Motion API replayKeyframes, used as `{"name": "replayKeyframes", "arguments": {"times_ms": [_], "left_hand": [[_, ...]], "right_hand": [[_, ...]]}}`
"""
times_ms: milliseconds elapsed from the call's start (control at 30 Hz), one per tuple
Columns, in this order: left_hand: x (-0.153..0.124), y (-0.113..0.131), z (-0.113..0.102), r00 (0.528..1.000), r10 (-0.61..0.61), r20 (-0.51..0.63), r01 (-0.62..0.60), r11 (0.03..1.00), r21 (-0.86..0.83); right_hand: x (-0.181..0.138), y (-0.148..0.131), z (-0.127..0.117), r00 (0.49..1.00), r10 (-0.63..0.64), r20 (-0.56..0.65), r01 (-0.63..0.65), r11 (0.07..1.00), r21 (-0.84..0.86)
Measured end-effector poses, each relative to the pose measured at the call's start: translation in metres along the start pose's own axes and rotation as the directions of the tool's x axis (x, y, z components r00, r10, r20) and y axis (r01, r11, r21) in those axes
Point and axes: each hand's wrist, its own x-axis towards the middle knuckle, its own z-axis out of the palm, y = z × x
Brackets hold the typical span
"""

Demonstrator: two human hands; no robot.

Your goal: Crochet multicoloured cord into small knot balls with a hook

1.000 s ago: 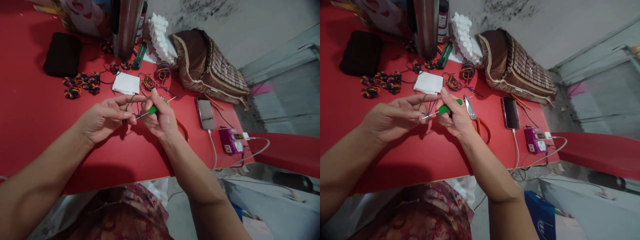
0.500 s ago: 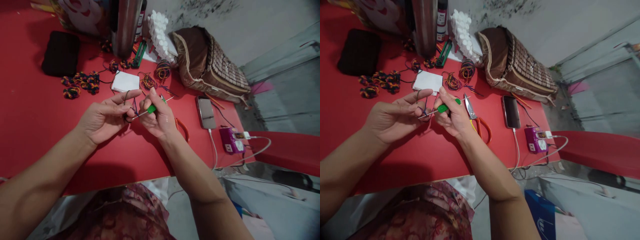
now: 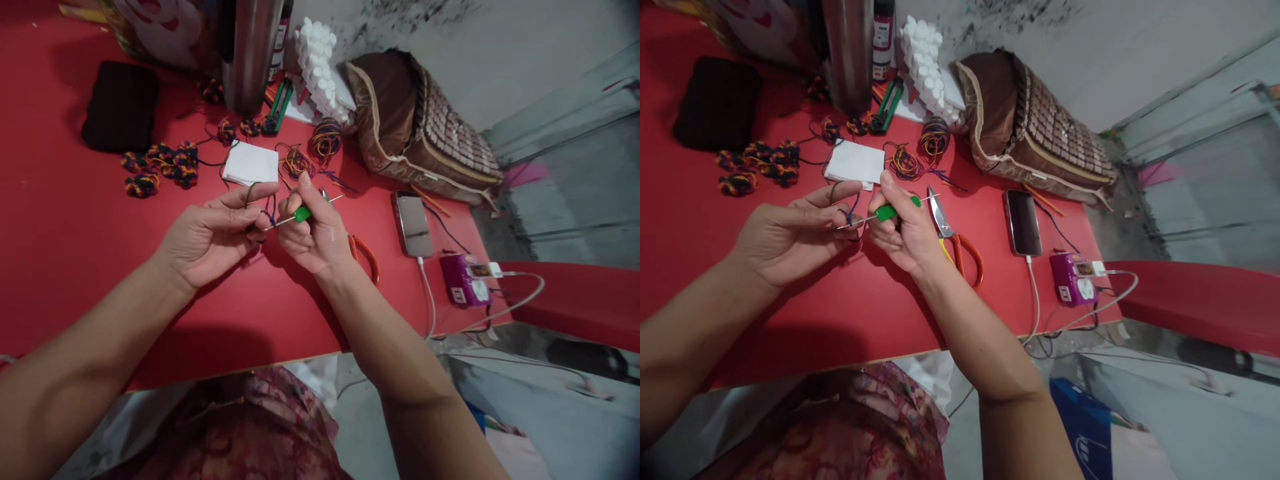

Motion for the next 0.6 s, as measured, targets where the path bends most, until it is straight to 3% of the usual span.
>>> {"name": "replayKeyframes", "arguments": {"times_ms": [167,367,600], "left_hand": [[-0.0001,-0.0002,0.0020,0.999,0.038,0.002,-0.038,0.999,0.008],[-0.0013,0.0005,0.0003,0.988,0.103,0.118,-0.112,0.991,0.076],[-0.0022,0.0005,-0.0007,0.988,0.082,0.134,-0.101,0.986,0.135]], "right_hand": [[-0.0019,-0.0010,0.0046,1.000,0.007,-0.013,-0.007,1.000,0.004],[-0.0029,-0.0035,0.0098,0.998,-0.027,-0.060,0.025,0.999,-0.035],[-0.0049,-0.0080,0.0080,0.976,-0.198,-0.087,0.179,0.966,-0.186]]}}
